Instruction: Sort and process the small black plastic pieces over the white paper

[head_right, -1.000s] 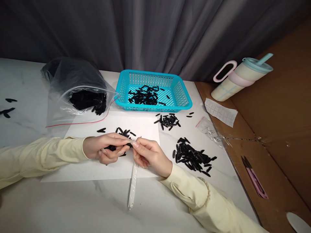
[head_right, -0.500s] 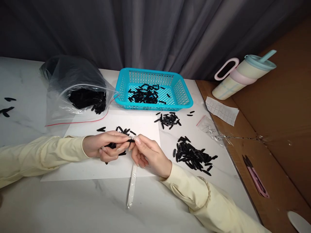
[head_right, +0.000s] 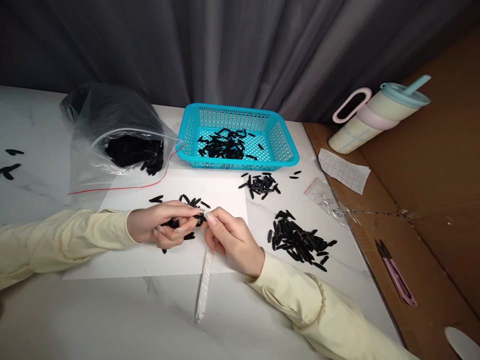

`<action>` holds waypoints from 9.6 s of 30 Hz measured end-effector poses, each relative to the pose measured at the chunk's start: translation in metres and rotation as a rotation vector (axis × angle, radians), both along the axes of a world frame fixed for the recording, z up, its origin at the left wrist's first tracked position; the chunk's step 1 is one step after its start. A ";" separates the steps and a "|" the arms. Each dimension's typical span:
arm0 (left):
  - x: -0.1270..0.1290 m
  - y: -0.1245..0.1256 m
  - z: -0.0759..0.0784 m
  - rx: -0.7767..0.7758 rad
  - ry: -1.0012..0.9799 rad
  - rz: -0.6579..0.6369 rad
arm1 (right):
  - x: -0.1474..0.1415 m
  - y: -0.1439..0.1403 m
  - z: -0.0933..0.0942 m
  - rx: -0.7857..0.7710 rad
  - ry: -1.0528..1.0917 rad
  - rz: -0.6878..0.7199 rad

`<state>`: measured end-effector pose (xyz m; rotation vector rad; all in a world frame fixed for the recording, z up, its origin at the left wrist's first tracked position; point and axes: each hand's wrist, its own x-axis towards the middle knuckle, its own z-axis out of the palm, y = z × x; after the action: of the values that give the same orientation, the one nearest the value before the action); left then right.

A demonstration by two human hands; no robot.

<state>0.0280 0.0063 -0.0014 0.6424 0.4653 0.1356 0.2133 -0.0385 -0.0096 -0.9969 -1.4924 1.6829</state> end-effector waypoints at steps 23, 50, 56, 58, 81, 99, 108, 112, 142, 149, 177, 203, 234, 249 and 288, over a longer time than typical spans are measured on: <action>0.001 -0.006 0.002 0.063 0.062 0.024 | -0.004 0.005 0.007 -0.213 0.081 -0.035; 0.003 -0.003 0.003 0.055 0.067 0.042 | -0.004 0.006 0.007 -0.206 0.031 0.020; 0.003 -0.004 0.002 0.031 0.113 0.048 | -0.004 0.005 0.007 -0.219 0.047 0.031; 0.002 -0.004 0.002 0.023 0.110 0.054 | -0.004 0.006 0.006 -0.220 0.067 0.028; 0.004 0.026 0.044 0.228 0.259 0.053 | -0.005 0.007 0.003 -0.161 0.086 -0.012; 0.017 0.000 0.017 0.106 0.160 -0.271 | -0.005 0.000 -0.005 1.361 -0.406 -0.068; 0.017 -0.005 0.023 0.041 0.180 -0.182 | -0.003 -0.001 0.007 1.793 -0.515 -0.014; 0.015 -0.004 0.026 0.124 0.193 -0.167 | 0.001 -0.001 0.004 1.837 -0.516 -0.050; 0.002 -0.009 0.009 0.372 0.262 0.138 | 0.007 0.000 -0.011 1.458 -0.475 -0.195; 0.003 -0.010 0.012 0.376 0.279 0.137 | 0.001 0.000 -0.011 1.194 -0.345 -0.159; 0.001 -0.010 0.007 0.408 0.249 0.111 | -0.002 0.011 0.003 -0.288 0.348 -0.037; 0.003 -0.011 0.009 0.424 0.298 0.168 | -0.001 0.013 0.003 -0.325 0.394 -0.013; 0.001 -0.011 0.008 0.418 0.247 0.186 | 0.000 0.014 0.003 -0.323 0.371 -0.028; 0.001 -0.012 0.008 0.406 0.221 0.212 | -0.001 0.013 0.005 -0.331 0.388 -0.051; 0.003 -0.013 0.009 0.455 0.245 0.213 | -0.001 0.013 0.002 -0.270 0.360 0.000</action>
<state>0.0313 -0.0069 0.0075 1.0619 0.7495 0.3739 0.2120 -0.0260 -0.0073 -0.7721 -1.0521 1.9770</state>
